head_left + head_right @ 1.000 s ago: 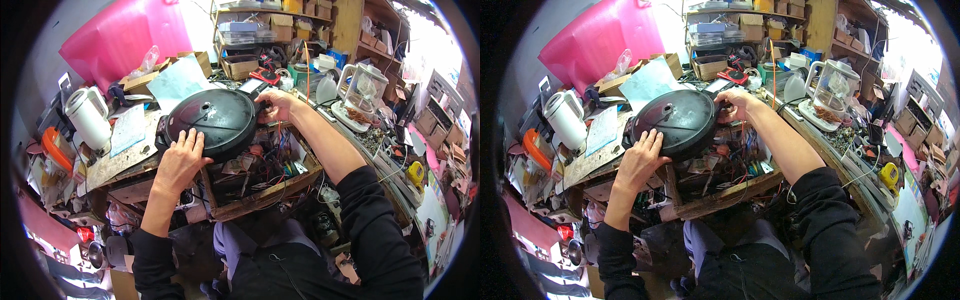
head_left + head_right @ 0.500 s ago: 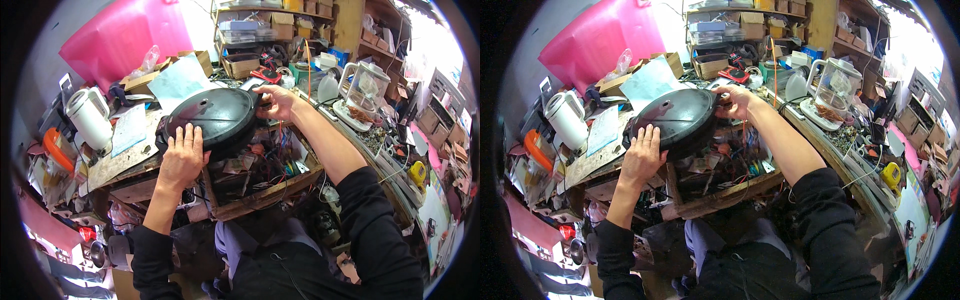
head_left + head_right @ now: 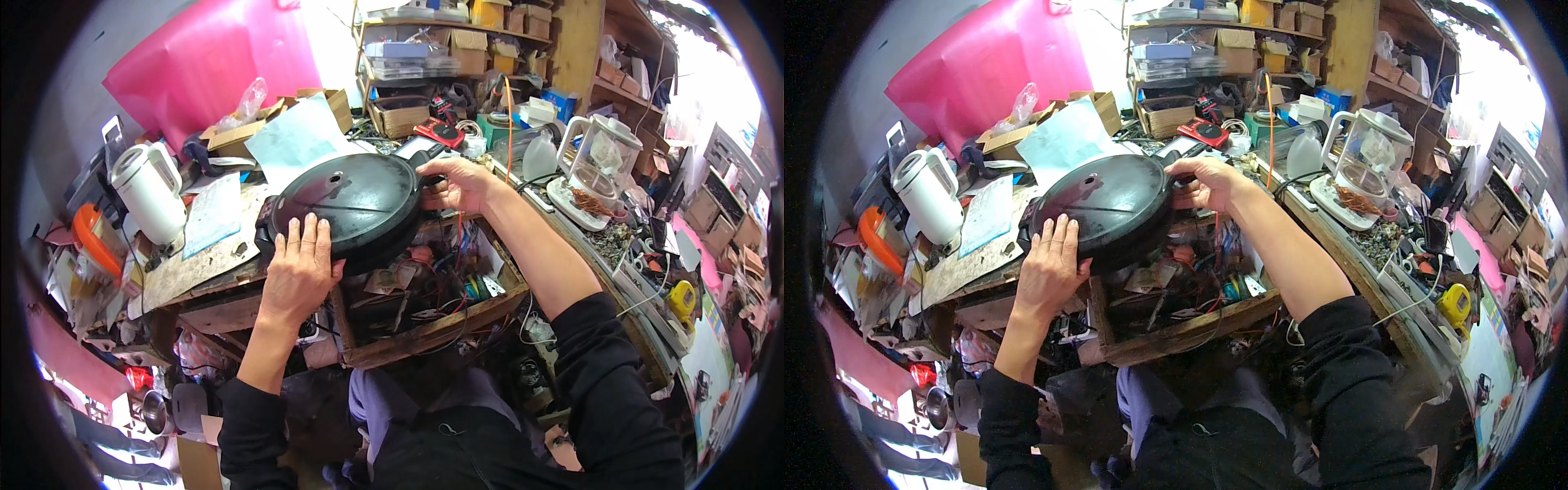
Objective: The person disassembles a round electric grill, removes the top plate to expose the heating element, and uses a multimeter to test the internal wiring. They then reassemble the grill by placing the top plate back and closing the unit.
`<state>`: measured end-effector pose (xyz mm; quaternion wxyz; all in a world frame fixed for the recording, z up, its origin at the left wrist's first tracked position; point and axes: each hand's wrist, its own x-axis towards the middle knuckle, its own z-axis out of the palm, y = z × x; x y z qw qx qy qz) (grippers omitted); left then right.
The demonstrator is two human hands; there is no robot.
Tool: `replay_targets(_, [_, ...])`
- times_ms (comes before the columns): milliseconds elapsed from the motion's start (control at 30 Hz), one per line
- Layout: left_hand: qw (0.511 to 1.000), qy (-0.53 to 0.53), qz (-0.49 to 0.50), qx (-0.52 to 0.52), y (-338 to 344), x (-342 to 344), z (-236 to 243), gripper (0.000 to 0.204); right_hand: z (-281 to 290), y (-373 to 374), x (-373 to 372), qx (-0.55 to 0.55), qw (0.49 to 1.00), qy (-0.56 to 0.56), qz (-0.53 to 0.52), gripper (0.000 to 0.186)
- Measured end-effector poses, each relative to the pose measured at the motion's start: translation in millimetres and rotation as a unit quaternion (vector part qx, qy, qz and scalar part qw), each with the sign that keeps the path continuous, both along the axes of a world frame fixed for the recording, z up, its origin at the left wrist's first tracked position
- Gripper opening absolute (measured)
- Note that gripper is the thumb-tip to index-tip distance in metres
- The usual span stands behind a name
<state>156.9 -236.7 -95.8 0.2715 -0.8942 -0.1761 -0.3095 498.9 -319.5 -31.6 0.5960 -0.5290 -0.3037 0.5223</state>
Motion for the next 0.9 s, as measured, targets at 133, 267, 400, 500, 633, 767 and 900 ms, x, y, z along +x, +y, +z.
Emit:
replay_targets(133, [1.0,-0.021,-0.004,-0.013,-4,-4,-2,0.071,4,0,-5,0.03,0.998,-0.052,0.011,0.022])
replay_targets(267, [0.996,-0.08,-0.018,-0.027,-18,1,13,0.072,30,-5,-7,0.058,0.993,-0.105,0.01,0.022])
replay_targets(400, [0.993,-0.103,0.031,-0.048,-25,6,31,0.072,74,-3,-28,0.091,0.978,-0.189,0.019,0.032])
replay_targets(500, [0.99,-0.122,0.06,-0.043,-20,7,45,0.074,106,8,-46,0.114,0.962,-0.247,0.023,0.032])
replay_targets(633, [0.979,-0.198,0.044,-0.017,3,-3,52,0.067,135,32,-70,0.185,0.949,-0.254,0.03,0.03])
replay_targets(767, [0.963,-0.265,0.04,-0.01,14,-14,66,0.052,156,39,-105,0.244,0.948,-0.203,0.031,0.023])
replay_targets(900, [0.94,-0.324,0.03,-0.104,17,-26,76,0.04,153,56,-124,0.277,0.942,-0.162,0.1,0.028])
